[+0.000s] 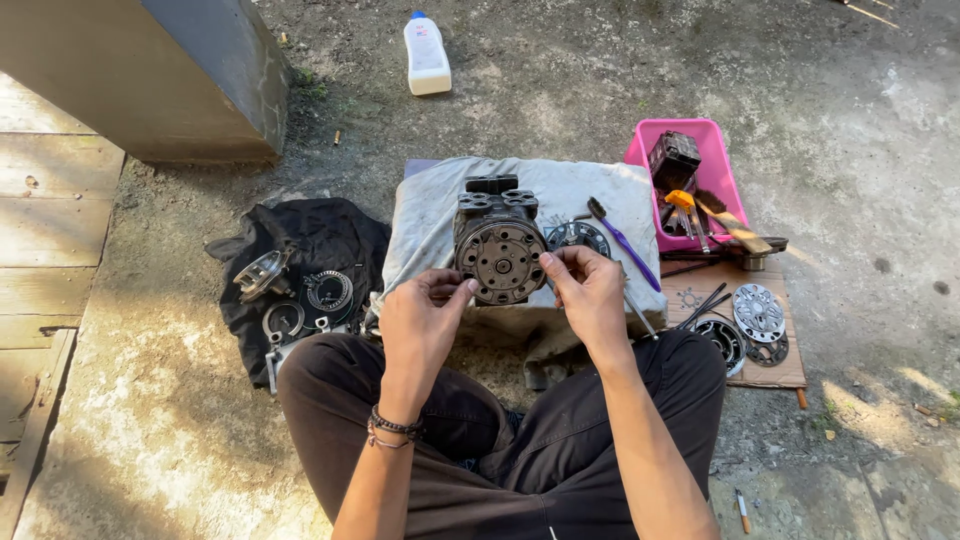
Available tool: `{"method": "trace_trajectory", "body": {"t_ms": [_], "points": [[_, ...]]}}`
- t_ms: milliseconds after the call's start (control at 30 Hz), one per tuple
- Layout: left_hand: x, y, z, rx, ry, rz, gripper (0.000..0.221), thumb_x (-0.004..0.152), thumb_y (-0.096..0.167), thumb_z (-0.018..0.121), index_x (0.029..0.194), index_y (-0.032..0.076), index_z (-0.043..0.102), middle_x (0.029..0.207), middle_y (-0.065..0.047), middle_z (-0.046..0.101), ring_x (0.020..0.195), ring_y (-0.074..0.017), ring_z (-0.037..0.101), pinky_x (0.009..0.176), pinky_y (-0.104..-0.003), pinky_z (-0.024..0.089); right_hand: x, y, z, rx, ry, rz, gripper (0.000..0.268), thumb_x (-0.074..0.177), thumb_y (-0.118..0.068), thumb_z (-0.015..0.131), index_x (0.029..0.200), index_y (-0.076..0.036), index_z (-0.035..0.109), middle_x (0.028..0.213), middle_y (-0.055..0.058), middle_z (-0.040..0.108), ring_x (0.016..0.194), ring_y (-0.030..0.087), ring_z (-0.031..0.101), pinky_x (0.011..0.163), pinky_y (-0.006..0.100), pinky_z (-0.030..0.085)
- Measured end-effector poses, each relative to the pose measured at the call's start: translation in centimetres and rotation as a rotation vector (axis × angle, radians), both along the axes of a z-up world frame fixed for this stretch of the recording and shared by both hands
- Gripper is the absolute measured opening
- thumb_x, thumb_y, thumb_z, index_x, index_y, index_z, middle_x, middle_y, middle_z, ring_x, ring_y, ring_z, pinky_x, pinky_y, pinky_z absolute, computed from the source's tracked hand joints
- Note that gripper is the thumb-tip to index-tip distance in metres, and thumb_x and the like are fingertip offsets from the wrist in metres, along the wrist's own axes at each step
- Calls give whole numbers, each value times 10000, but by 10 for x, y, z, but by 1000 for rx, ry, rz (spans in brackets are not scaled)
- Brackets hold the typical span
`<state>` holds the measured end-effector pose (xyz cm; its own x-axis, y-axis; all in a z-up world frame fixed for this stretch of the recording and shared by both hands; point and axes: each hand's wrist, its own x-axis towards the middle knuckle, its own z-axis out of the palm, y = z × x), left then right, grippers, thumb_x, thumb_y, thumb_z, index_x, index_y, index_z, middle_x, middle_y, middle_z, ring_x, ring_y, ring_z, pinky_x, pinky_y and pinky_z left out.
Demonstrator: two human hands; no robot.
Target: Disassembling and inspecting the internal components of an automotive AC compressor
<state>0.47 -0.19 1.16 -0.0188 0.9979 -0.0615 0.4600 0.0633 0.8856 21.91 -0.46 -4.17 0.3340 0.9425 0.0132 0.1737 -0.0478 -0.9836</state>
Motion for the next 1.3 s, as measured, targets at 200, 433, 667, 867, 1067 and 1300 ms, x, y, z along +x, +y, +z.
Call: {"method": "trace_trajectory", "body": {"t_ms": [200, 433, 667, 867, 1067, 1300], "points": [[0, 7, -26, 1, -148, -6, 149, 881, 215, 761, 950, 83, 772, 778, -98, 780, 717, -210, 772, 644, -299, 565, -6, -2, -3, 14, 78, -9, 173, 941, -116, 757, 883, 41, 714, 576, 145, 618, 472, 166, 640, 461, 274, 546], [-5, 3, -24, -17, -122, -39, 203, 909, 226, 753, 973, 34, 772, 741, -123, 781, 695, -273, 770, 610, -347, 558, 1, 0, -14, 49, 193, 46, 184, 922, -119, 785, 896, 45, 705, 621, 145, 634, 528, 165, 653, 488, 293, 591], [16, -21, -15, -107, -427, -102, 235, 906, 207, 766, 993, -10, 747, 771, -130, 769, 738, -141, 665, 664, -292, 566, 34, -25, -12, 42, 290, 116, 209, 941, -93, 731, 1074, 48, 654, 689, 135, 675, 564, 167, 671, 524, 311, 609], [80, -34, -21, -240, -435, -332, 343, 950, 153, 659, 1222, -58, 662, 953, -241, 770, 807, -305, 770, 718, -394, 617, 120, -44, -58, -115, 231, -90, 227, 965, -109, 712, 1123, 54, 700, 762, 120, 694, 630, 159, 676, 584, 334, 622], [130, -34, -28, -227, -208, -535, 475, 984, 177, 611, 1378, -81, 553, 1134, -254, 732, 1031, -396, 724, 807, -449, 602, 180, -21, -86, -206, 156, -188, 239, 989, -97, 678, 1148, 80, 694, 802, 167, 702, 639, 199, 676, 609, 397, 636], [153, -29, -57, -173, -98, -579, 416, 988, 211, 603, 1342, -5, 619, 1073, -203, 744, 927, -340, 738, 730, -424, 594, 211, 45, -102, -121, 195, -248, 117, 977, -109, 666, 939, -52, 761, 712, 84, 658, 596, 152, 674, 534, 318, 616]]}}
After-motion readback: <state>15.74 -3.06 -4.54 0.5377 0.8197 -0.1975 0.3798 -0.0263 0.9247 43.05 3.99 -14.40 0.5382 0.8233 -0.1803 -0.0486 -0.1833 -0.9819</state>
